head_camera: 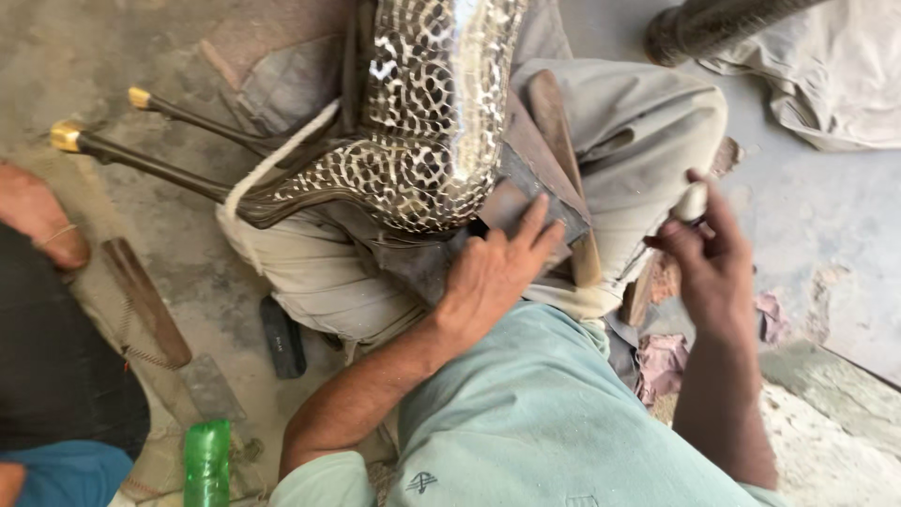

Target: The person sits on the floor and uses a wooden mallet to strike a chisel held against a silver-colored metal table base. They repeatedly tap the chisel to shape the metal, then switch to using a small metal file to smooth the surface. The person alternates between hammering and filing while adjusting the chisel position.

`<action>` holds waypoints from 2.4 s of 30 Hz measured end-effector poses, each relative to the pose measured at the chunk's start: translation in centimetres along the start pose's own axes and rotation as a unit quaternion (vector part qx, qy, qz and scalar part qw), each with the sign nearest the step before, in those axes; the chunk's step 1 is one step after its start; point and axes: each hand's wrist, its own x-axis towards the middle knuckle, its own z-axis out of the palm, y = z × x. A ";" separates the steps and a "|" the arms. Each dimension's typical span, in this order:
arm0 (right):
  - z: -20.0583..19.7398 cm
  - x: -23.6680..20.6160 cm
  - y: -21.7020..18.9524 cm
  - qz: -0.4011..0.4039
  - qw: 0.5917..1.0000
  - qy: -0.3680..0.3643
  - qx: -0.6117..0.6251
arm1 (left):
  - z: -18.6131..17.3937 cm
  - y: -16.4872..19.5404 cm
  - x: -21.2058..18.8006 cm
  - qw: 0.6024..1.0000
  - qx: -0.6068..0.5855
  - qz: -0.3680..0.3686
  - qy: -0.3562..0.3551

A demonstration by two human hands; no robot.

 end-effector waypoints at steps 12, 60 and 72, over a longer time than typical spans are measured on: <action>7.3 -3.4 -2.9 -0.326 0.829 -0.088 -0.445 | -0.4 0.2 -9.4 0.941 -0.243 -0.173 0.157; 11.6 -3.1 -3.0 -0.250 0.903 -0.285 -0.202 | -6.2 -1.0 -13.3 0.800 -0.436 -0.294 0.288; 3.6 -1.7 -1.5 -0.258 0.896 -0.060 -0.357 | -5.6 -14.1 -22.5 0.749 -0.034 -0.622 0.225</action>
